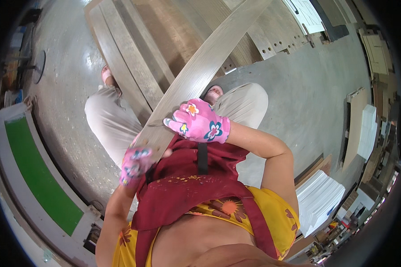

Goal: The person scrapes the edges and corners of wooden planks using a small handheld blade, handling each piece one by one and moving the tool along the sides.

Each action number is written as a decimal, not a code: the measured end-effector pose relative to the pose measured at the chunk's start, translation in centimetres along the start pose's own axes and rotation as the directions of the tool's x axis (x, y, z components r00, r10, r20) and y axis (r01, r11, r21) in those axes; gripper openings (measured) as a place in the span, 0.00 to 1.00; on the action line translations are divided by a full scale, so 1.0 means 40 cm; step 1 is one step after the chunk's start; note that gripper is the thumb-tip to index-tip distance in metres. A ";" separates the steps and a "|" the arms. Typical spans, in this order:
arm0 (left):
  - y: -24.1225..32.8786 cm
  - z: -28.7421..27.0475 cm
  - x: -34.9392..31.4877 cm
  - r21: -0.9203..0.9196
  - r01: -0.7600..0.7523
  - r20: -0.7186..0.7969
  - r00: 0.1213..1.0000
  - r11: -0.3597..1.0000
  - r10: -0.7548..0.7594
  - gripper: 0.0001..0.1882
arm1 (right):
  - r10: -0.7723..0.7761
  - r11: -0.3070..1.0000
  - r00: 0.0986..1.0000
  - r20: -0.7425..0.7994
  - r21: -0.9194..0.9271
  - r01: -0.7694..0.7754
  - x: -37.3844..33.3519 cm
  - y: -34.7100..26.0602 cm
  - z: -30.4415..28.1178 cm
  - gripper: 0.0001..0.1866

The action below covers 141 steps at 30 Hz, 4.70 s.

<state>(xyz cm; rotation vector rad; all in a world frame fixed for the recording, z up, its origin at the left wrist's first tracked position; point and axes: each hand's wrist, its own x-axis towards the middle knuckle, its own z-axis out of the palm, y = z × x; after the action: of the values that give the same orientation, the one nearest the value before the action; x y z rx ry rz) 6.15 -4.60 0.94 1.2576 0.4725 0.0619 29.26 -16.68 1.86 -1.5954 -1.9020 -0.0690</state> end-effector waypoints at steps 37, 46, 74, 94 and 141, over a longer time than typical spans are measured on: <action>0.024 -0.202 -0.129 -0.360 -0.067 -0.807 0.523 0.931 -0.275 0.17 | 0.377 0.875 0.925 -0.048 -0.308 -0.373 -0.198 0.605 0.071 0.11; 0.005 -0.191 -0.120 -0.037 -0.024 -0.867 0.499 0.999 -0.020 0.18 | 0.692 0.250 0.499 -0.522 -0.474 -0.844 -0.323 0.924 -0.289 0.12; 0.159 -0.165 -0.093 0.659 -0.007 -0.350 0.882 0.752 0.316 0.17 | 0.813 0.352 -0.264 -0.520 0.798 -0.489 -0.325 0.426 -0.149 0.12; 0.054 -0.236 -0.152 -0.240 -0.211 -0.695 0.719 0.947 -0.016 0.30 | 0.481 0.757 0.868 -0.128 -0.439 -0.484 -0.134 0.497 -0.033 0.05; 0.038 -0.187 -0.169 -0.679 -0.097 -0.491 0.796 0.727 -0.353 0.43 | 0.657 0.360 0.623 -0.425 -0.549 -0.754 -0.302 0.605 -0.161 0.13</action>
<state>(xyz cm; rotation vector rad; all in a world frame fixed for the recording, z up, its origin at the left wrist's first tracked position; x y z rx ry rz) -2.44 0.57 2.77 0.4289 0.9904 0.4837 54.43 -23.60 -7.67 -2.7428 -0.8972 -0.5619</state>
